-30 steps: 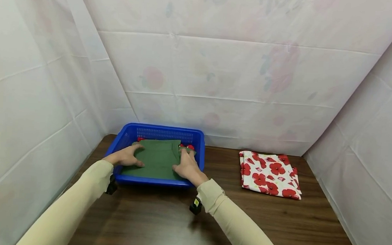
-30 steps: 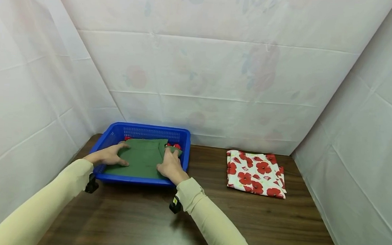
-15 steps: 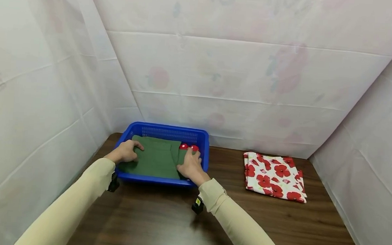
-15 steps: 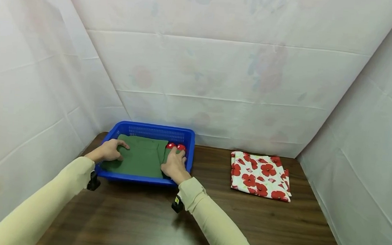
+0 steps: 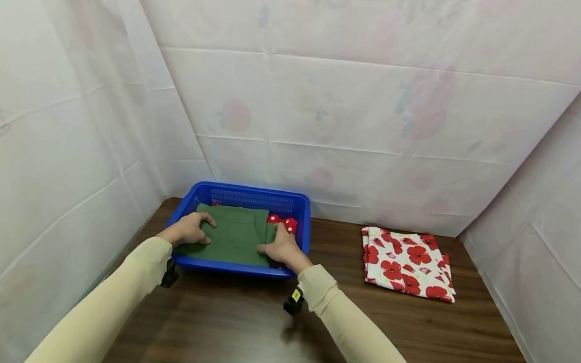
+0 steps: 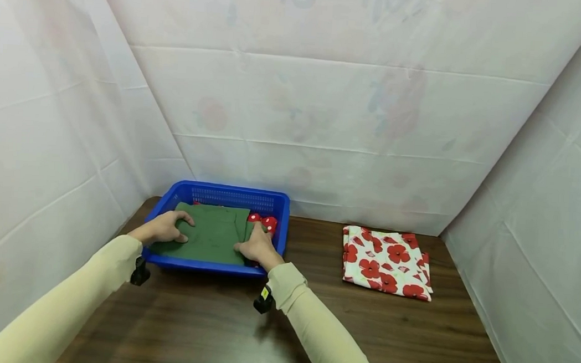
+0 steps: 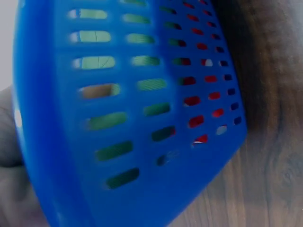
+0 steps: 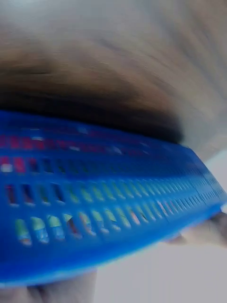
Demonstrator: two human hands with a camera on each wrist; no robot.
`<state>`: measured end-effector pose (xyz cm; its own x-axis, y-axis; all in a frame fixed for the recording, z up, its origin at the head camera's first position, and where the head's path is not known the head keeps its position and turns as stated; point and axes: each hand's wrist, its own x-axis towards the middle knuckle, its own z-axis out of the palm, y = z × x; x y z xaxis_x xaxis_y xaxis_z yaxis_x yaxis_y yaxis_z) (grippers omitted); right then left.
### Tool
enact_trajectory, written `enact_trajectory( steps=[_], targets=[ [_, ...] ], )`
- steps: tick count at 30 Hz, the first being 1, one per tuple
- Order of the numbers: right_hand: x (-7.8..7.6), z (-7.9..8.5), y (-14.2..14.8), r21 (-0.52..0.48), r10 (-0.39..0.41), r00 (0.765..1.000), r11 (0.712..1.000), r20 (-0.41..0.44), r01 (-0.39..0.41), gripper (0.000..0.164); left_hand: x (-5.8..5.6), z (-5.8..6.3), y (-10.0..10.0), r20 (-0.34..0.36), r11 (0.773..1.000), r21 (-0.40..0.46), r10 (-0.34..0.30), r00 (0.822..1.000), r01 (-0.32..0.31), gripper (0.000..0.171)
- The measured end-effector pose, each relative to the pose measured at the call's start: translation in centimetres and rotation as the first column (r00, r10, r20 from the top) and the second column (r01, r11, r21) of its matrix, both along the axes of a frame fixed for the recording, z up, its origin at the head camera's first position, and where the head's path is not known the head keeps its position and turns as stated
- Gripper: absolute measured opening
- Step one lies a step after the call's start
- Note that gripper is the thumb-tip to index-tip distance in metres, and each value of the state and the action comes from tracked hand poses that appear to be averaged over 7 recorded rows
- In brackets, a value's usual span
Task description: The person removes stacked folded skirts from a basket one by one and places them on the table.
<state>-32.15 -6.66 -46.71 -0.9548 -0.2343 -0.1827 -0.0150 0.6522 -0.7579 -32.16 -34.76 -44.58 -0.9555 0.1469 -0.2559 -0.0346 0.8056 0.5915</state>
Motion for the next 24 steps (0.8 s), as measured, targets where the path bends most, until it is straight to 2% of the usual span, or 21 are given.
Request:
enact_trajectory(
  steps=[4,10,17,24],
  targets=[
    [0.0,-0.1,0.2,-0.074,-0.039,0.999,0.996,0.032,0.042,0.074,-0.2,-0.3,0.2,0.005,0.999,0.051,-0.019,1.0,0.019,0.047],
    [0.1,0.0,0.3,-0.085,0.018,1.0,0.996,0.011,-0.017,0.06,-0.3,-0.5,0.6,0.041,0.995,0.089,-0.044,0.998,0.04,0.057],
    [0.3,-0.4,0.4,-0.118,0.111,0.988,0.988,0.109,-0.098,0.068,0.0,-0.6,1.3,0.09,0.986,0.152,-0.083,0.993,0.068,0.069],
    [-0.2,-0.4,0.3,-0.154,0.136,0.985,0.981,0.109,-0.118,0.073,-0.5,-0.6,2.0,0.085,0.986,0.145,-0.1,0.991,0.087,0.066]
  ],
)
